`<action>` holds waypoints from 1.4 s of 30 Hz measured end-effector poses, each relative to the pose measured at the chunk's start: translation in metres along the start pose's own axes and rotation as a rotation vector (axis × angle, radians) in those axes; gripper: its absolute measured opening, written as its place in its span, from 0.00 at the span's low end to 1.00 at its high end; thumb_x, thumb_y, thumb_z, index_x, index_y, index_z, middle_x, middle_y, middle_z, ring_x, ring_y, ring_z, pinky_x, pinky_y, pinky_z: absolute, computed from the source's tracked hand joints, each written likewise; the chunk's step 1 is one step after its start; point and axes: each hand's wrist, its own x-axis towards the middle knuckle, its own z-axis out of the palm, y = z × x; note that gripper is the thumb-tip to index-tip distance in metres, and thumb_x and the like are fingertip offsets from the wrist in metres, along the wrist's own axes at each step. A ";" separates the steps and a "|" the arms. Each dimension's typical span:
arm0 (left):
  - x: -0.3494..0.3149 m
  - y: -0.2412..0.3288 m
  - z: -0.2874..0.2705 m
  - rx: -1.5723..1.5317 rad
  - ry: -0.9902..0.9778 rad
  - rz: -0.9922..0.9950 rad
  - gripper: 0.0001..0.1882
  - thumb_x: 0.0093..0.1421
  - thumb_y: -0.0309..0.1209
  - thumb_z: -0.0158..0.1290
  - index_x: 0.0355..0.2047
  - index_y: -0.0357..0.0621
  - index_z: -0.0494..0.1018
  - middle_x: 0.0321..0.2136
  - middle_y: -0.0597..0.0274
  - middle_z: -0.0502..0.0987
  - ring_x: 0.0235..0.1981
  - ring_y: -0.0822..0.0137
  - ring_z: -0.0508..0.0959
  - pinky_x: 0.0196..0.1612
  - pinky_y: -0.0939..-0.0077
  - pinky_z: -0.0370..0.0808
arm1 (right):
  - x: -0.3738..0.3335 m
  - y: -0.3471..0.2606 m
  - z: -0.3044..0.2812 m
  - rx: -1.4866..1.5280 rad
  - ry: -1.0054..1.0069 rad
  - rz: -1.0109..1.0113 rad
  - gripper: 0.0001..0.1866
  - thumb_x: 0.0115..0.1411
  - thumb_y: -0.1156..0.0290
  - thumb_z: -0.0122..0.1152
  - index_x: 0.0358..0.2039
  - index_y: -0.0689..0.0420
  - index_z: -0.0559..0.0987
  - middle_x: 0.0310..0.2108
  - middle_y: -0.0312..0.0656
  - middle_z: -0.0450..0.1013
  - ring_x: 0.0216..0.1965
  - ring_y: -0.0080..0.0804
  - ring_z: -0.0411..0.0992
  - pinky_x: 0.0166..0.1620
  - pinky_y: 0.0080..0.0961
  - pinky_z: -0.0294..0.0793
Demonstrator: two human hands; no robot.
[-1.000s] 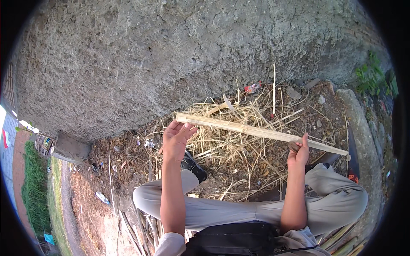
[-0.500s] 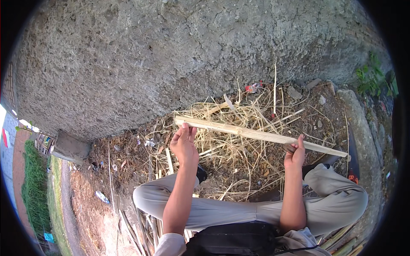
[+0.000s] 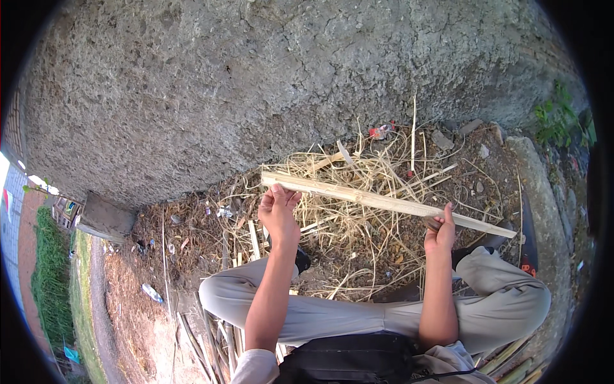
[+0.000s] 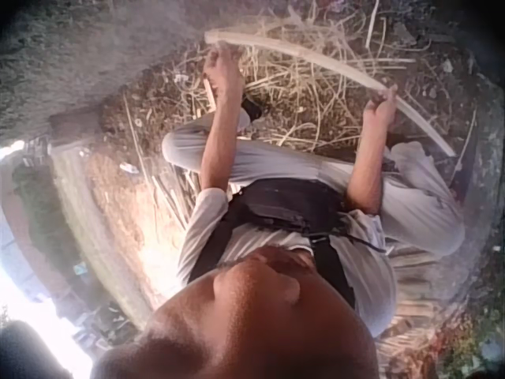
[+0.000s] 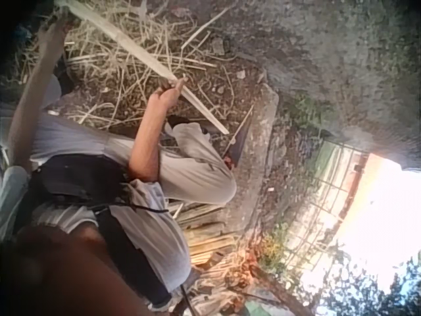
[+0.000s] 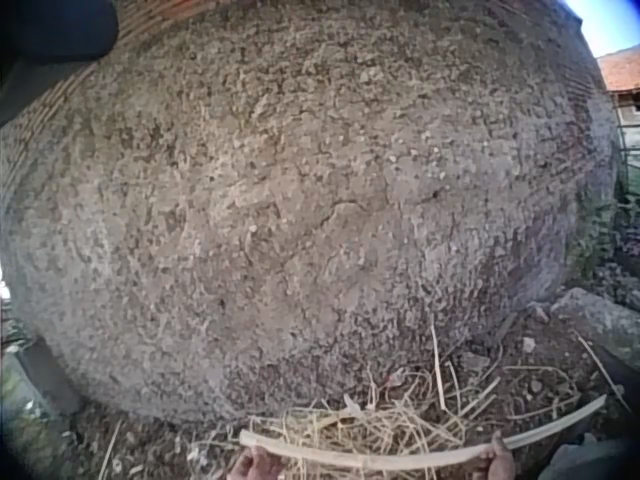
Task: Shaving and carving a long piece of wood using a machete.
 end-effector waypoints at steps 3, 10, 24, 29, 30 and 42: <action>0.000 -0.004 -0.002 -0.036 -0.036 0.006 0.11 0.65 0.34 0.49 0.33 0.37 0.69 0.31 0.59 0.75 0.34 0.69 0.77 0.41 0.72 0.79 | -0.001 0.001 0.001 -0.005 0.011 0.005 0.09 0.57 0.65 0.66 0.30 0.51 0.73 0.18 0.25 0.59 0.19 0.14 0.59 0.27 0.12 0.69; -0.006 0.006 0.013 -0.081 -0.089 0.066 0.07 0.62 0.27 0.52 0.33 0.33 0.72 0.31 0.56 0.76 0.35 0.67 0.79 0.45 0.69 0.80 | 0.010 0.005 -0.008 -0.009 -0.006 -0.008 0.09 0.57 0.65 0.65 0.30 0.51 0.73 0.19 0.25 0.60 0.19 0.13 0.59 0.28 0.12 0.70; -0.001 0.008 0.006 -0.206 -0.108 -0.050 0.06 0.62 0.25 0.50 0.34 0.33 0.70 0.32 0.54 0.76 0.34 0.64 0.80 0.42 0.70 0.81 | 0.006 0.006 -0.005 -0.004 0.025 0.009 0.09 0.58 0.66 0.64 0.31 0.52 0.72 0.19 0.25 0.60 0.18 0.14 0.60 0.27 0.12 0.70; -0.005 -0.009 0.003 -0.294 -0.109 -0.366 0.10 0.68 0.34 0.41 0.37 0.39 0.67 0.30 0.63 0.73 0.32 0.70 0.76 0.39 0.74 0.80 | 0.003 0.009 -0.005 0.023 0.027 0.054 0.09 0.59 0.66 0.62 0.33 0.53 0.72 0.19 0.26 0.60 0.18 0.14 0.60 0.25 0.13 0.69; -0.007 -0.013 0.004 -0.294 -0.111 -0.366 0.10 0.68 0.34 0.41 0.37 0.39 0.67 0.30 0.63 0.73 0.32 0.70 0.76 0.39 0.74 0.80 | 0.002 0.009 -0.004 0.047 0.048 0.073 0.09 0.60 0.66 0.62 0.34 0.53 0.71 0.19 0.26 0.59 0.17 0.15 0.60 0.25 0.13 0.69; -0.051 -0.042 0.036 0.321 -0.459 -0.318 0.06 0.58 0.17 0.45 0.30 0.26 0.71 0.22 0.49 0.77 0.20 0.63 0.80 0.21 0.73 0.80 | -0.019 0.016 0.008 0.046 0.025 0.158 0.10 0.60 0.66 0.60 0.36 0.54 0.70 0.18 0.28 0.59 0.17 0.17 0.61 0.23 0.14 0.69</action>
